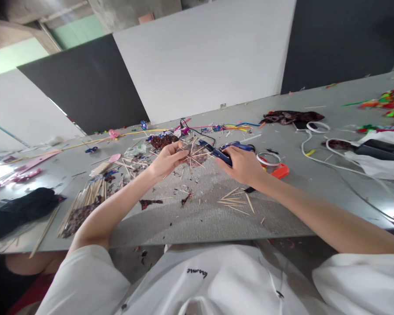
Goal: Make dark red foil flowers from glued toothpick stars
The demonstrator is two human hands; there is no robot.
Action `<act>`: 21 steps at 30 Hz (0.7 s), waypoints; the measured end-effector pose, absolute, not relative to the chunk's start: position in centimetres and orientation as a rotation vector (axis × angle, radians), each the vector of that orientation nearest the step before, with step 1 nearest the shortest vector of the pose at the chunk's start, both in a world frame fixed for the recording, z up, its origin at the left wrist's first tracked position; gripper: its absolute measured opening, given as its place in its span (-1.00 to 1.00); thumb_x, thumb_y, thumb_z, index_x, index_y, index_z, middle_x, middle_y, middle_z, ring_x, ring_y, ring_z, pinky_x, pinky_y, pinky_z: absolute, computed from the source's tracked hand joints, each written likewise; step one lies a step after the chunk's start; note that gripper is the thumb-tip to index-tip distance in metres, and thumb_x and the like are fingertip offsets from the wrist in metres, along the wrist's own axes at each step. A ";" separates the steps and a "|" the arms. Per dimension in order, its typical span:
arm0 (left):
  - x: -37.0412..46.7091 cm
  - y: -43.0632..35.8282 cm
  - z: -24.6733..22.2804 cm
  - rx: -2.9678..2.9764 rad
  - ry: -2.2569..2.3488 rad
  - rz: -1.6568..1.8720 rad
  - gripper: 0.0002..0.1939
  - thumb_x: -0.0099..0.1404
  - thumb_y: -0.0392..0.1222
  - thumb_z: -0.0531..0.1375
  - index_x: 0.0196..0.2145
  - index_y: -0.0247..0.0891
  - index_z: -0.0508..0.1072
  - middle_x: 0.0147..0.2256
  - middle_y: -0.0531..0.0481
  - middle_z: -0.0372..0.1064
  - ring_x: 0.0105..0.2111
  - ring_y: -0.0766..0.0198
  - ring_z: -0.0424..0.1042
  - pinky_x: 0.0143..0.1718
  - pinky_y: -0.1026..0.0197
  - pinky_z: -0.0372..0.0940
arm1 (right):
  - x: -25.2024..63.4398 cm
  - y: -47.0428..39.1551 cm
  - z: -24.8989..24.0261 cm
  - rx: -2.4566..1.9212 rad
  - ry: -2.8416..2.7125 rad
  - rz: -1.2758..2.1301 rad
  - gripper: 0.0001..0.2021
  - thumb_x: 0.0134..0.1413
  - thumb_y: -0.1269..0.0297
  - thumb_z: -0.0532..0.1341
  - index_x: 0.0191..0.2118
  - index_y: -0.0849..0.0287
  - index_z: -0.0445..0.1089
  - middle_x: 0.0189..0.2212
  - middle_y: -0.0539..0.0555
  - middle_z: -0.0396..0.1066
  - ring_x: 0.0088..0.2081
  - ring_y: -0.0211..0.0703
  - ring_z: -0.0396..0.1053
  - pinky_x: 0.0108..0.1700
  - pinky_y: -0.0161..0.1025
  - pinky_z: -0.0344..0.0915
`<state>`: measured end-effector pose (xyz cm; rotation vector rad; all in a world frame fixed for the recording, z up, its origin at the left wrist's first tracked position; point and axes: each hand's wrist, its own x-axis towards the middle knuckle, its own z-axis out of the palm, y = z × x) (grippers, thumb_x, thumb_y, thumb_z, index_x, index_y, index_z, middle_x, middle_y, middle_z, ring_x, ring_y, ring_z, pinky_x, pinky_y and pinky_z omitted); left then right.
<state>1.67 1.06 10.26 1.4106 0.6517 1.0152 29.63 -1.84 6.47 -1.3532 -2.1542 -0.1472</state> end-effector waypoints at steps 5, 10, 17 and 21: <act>1.9 0.7 10.1 1.413 0.656 1.003 -0.62 0.19 -0.07 0.45 -0.36 -0.23 0.30 -0.37 0.09 0.46 -0.36 0.41 0.46 -0.25 0.29 0.41 | 29.5 -2.2 6.6 -1.360 -2.146 -0.183 -0.58 0.42 -0.05 0.04 -0.09 0.19 0.45 -0.18 0.23 0.57 -0.16 0.12 0.51 -0.22 -0.11 0.17; 2.3 0.4 9.9 1.412 0.675 1.012 -0.60 0.18 -0.04 0.45 -0.38 -0.22 0.29 -0.39 0.10 0.44 -0.38 0.41 0.44 -0.27 0.30 0.39 | 29.4 -2.4 6.6 -1.368 -2.145 -0.213 -0.60 0.42 -0.05 0.04 -0.08 0.18 0.43 -0.16 0.25 0.57 -0.17 0.12 0.49 -0.25 -0.12 0.15; 2.4 0.3 9.7 1.401 0.674 1.006 -0.62 0.20 -0.07 0.44 -0.37 -0.22 0.29 -0.39 0.09 0.42 -0.37 0.40 0.44 -0.25 0.27 0.42 | 29.3 -2.5 6.8 -1.385 -2.149 -0.200 -0.59 0.41 -0.07 0.04 -0.10 0.17 0.43 -0.18 0.26 0.56 -0.19 0.12 0.48 -0.26 -0.10 0.16; 2.5 0.3 9.7 1.398 0.689 1.014 -0.62 0.19 -0.08 0.45 -0.37 -0.22 0.29 -0.40 0.11 0.40 -0.39 0.41 0.43 -0.26 0.27 0.41 | 29.3 -2.5 6.9 -1.382 -2.148 -0.192 -0.60 0.40 -0.06 0.05 -0.12 0.18 0.43 -0.19 0.25 0.56 -0.20 0.13 0.48 -0.25 -0.09 0.16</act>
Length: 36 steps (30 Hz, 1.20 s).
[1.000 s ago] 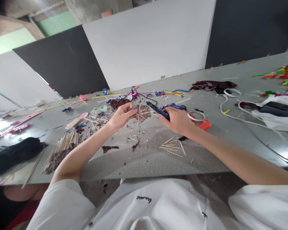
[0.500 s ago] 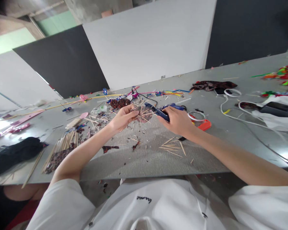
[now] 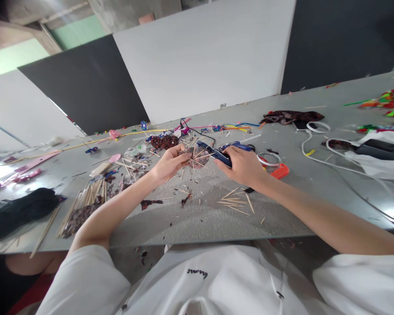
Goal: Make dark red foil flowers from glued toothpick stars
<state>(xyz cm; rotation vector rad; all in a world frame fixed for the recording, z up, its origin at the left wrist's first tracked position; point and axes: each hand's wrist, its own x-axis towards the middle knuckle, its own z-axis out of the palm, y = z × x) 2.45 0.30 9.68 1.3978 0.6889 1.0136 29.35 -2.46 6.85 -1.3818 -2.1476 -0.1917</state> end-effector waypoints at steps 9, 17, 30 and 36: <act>2.5 0.3 9.5 1.415 0.676 1.025 -0.65 0.23 -0.12 0.43 -0.39 -0.23 0.29 -0.43 0.11 0.40 -0.41 0.41 0.43 -0.28 0.28 0.41 | 29.4 -2.3 6.6 -1.325 -2.167 -0.109 -0.61 0.42 -0.08 0.03 -0.21 0.13 0.38 -0.28 0.20 0.54 -0.24 0.08 0.48 -0.25 -0.11 0.14; 2.7 0.4 9.4 1.397 0.708 1.022 -0.65 0.21 -0.12 0.44 -0.40 -0.24 0.32 -0.42 0.10 0.41 -0.40 0.40 0.44 -0.26 0.27 0.42 | 29.3 -2.5 6.9 -1.364 -2.151 -0.099 -0.57 0.40 -0.15 0.02 -0.28 0.09 0.35 -0.35 0.17 0.52 -0.30 0.06 0.44 -0.28 -0.11 0.10; 2.5 0.6 8.9 1.404 0.646 0.974 -0.61 0.15 -0.09 0.50 -0.22 -0.25 0.42 -0.32 0.01 0.55 -0.35 0.30 0.56 -0.22 0.20 0.44 | 29.4 -2.3 6.7 -1.380 -2.188 -0.045 -0.55 0.41 -0.16 -0.01 -0.31 0.07 0.33 -0.40 0.16 0.48 -0.33 0.06 0.42 -0.31 -0.12 0.07; 2.3 0.7 8.8 1.449 0.700 0.996 -0.52 0.10 -0.08 0.54 -0.18 -0.24 0.40 -0.35 0.04 0.53 -0.40 0.34 0.52 -0.30 0.26 0.35 | 29.4 -2.3 6.5 -1.376 -2.198 -0.066 -0.58 0.41 -0.12 0.01 -0.29 0.09 0.36 -0.41 0.15 0.48 -0.35 0.05 0.41 -0.32 -0.12 0.05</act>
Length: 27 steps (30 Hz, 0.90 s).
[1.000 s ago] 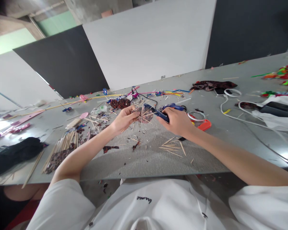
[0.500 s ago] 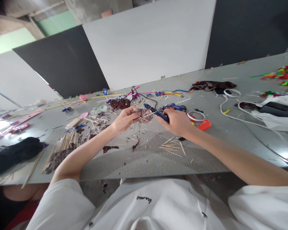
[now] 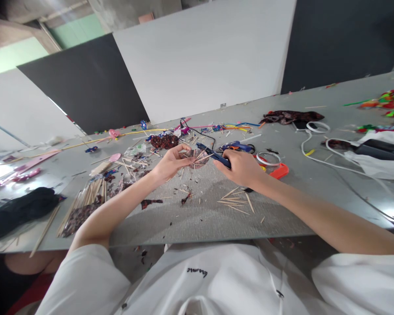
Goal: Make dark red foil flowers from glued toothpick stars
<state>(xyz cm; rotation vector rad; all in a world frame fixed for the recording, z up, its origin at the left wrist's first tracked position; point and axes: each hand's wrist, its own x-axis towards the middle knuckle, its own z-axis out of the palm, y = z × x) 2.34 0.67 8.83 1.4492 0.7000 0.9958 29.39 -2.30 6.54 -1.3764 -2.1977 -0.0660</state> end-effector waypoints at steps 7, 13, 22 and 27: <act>2.3 0.1 9.4 1.509 0.718 0.994 -0.52 0.12 -0.07 0.54 -0.17 -0.24 0.40 -0.39 0.06 0.52 -0.42 0.35 0.50 -0.33 0.28 0.29 | 29.3 -2.5 6.3 -1.355 -2.204 -0.123 -0.51 0.42 -0.14 -0.02 -0.37 0.11 0.35 -0.45 0.16 0.48 -0.38 0.02 0.41 -0.34 -0.14 0.01; 2.5 -0.2 9.6 1.548 0.745 0.988 -0.54 0.12 -0.05 0.53 -0.19 -0.24 0.41 -0.40 0.07 0.50 -0.44 0.35 0.49 -0.37 0.28 0.27 | 29.4 -2.3 6.2 -1.357 -2.177 -0.164 -0.54 0.40 -0.12 0.02 -0.35 0.13 0.39 -0.43 0.19 0.50 -0.36 0.07 0.43 -0.34 -0.13 0.01; 2.5 -0.1 9.6 1.556 0.732 1.028 -0.55 0.10 -0.10 0.54 -0.23 -0.25 0.40 -0.36 0.09 0.45 -0.43 0.40 0.45 -0.36 0.29 0.27 | 29.3 -2.4 6.4 -1.222 -2.102 -0.085 -0.64 0.42 -0.07 0.08 -0.14 0.13 0.40 -0.21 0.20 0.53 -0.15 0.12 0.50 -0.16 -0.08 0.24; 2.5 -0.1 9.6 1.536 0.704 1.013 -0.57 0.11 -0.10 0.53 -0.22 -0.25 0.40 -0.36 0.08 0.49 -0.43 0.38 0.47 -0.35 0.29 0.29 | 29.5 -2.3 6.6 -1.213 -2.056 -0.064 -0.66 0.41 -0.05 0.08 -0.14 0.11 0.40 -0.20 0.19 0.53 -0.15 0.13 0.50 -0.12 -0.05 0.28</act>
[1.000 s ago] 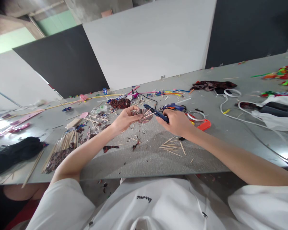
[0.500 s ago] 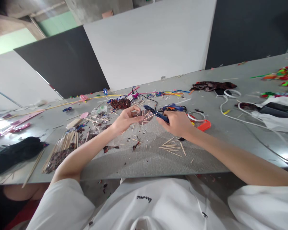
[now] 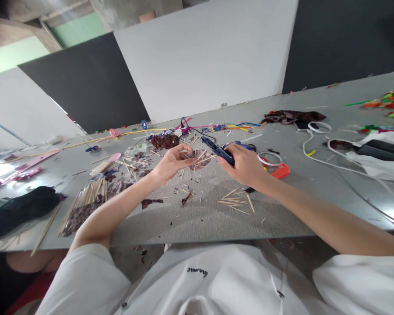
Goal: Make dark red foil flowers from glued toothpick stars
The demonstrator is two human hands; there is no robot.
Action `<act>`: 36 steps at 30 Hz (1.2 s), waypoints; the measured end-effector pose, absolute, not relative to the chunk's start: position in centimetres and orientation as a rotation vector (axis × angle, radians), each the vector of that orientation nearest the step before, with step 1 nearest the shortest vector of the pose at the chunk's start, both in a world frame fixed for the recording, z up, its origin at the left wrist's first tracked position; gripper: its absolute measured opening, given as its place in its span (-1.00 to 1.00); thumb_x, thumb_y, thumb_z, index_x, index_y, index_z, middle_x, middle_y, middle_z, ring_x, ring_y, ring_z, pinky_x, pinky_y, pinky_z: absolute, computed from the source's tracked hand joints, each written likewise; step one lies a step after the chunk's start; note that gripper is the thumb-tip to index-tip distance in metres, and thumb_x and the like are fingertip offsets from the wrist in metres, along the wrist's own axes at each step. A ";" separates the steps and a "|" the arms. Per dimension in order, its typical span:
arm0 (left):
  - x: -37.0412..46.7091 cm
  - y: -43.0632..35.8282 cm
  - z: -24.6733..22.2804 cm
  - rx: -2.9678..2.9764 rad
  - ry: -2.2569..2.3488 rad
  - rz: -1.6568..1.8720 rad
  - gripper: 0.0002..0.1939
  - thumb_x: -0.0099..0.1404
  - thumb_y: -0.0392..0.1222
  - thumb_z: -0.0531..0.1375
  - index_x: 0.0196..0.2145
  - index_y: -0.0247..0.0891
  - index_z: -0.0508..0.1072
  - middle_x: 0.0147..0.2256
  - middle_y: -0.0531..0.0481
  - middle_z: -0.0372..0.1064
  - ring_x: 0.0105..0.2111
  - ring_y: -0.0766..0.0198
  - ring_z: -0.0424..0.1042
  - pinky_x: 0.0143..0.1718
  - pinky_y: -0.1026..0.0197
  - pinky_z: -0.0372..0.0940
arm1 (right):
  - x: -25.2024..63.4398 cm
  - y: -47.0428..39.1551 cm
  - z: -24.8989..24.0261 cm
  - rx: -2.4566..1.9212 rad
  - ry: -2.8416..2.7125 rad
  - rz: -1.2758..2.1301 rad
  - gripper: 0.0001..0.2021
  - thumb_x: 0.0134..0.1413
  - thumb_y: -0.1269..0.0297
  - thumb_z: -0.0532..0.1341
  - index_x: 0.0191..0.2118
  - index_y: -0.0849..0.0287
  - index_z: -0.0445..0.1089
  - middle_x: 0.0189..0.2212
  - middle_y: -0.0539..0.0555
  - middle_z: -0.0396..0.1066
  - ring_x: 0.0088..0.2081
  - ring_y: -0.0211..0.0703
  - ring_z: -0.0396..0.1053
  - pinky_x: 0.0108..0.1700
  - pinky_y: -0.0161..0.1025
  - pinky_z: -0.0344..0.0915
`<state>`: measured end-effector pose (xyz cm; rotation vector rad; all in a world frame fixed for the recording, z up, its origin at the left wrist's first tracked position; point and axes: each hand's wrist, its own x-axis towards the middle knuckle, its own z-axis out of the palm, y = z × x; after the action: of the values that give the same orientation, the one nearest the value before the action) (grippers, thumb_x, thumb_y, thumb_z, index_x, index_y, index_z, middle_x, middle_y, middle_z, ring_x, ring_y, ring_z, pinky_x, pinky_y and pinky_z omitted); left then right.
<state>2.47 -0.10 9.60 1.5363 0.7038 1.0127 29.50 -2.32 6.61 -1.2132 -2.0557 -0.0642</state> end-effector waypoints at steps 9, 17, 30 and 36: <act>2.3 -0.1 10.0 1.299 0.628 1.004 -0.56 0.10 -0.16 0.53 -0.21 -0.22 0.38 -0.34 0.05 0.54 -0.34 0.32 0.55 -0.24 0.25 0.40 | 29.9 -2.2 6.8 -1.195 -2.010 -0.172 -0.67 0.37 -0.05 0.10 -0.14 0.11 0.38 -0.23 0.20 0.48 -0.15 0.16 0.49 -0.13 -0.01 0.32; 2.2 0.0 9.9 1.288 0.617 1.032 -0.56 0.11 -0.14 0.54 -0.19 -0.22 0.40 -0.32 0.06 0.54 -0.31 0.32 0.56 -0.20 0.24 0.43 | 29.9 -2.3 6.8 -1.185 -2.015 -0.239 -0.68 0.34 -0.06 0.12 -0.10 0.10 0.37 -0.23 0.19 0.49 -0.15 0.15 0.49 -0.13 0.00 0.33; 2.2 -0.9 10.8 1.723 0.785 1.098 -0.59 0.18 -0.03 0.50 -0.23 -0.20 0.38 -0.33 0.04 0.48 -0.43 0.38 0.44 -0.41 0.28 0.25 | 29.6 -1.8 7.4 -1.232 -1.891 0.341 -0.54 0.32 -0.24 0.13 -0.30 0.08 0.43 -0.34 0.15 0.50 -0.24 0.08 0.46 -0.14 -0.02 0.34; 2.2 -0.6 10.1 1.844 0.808 0.896 -0.62 0.20 -0.09 0.46 -0.16 -0.24 0.40 -0.44 0.08 0.44 -0.49 0.40 0.38 -0.47 0.31 0.16 | 29.0 -1.7 8.1 -0.978 -1.583 1.160 -0.53 -0.10 -0.18 0.50 -0.27 0.09 0.48 -0.32 0.08 0.53 -0.21 0.06 0.50 -0.06 0.00 0.42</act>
<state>2.15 -0.65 10.11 1.8437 0.8076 0.8955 29.02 -1.67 8.13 -0.9782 -1.5830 1.1596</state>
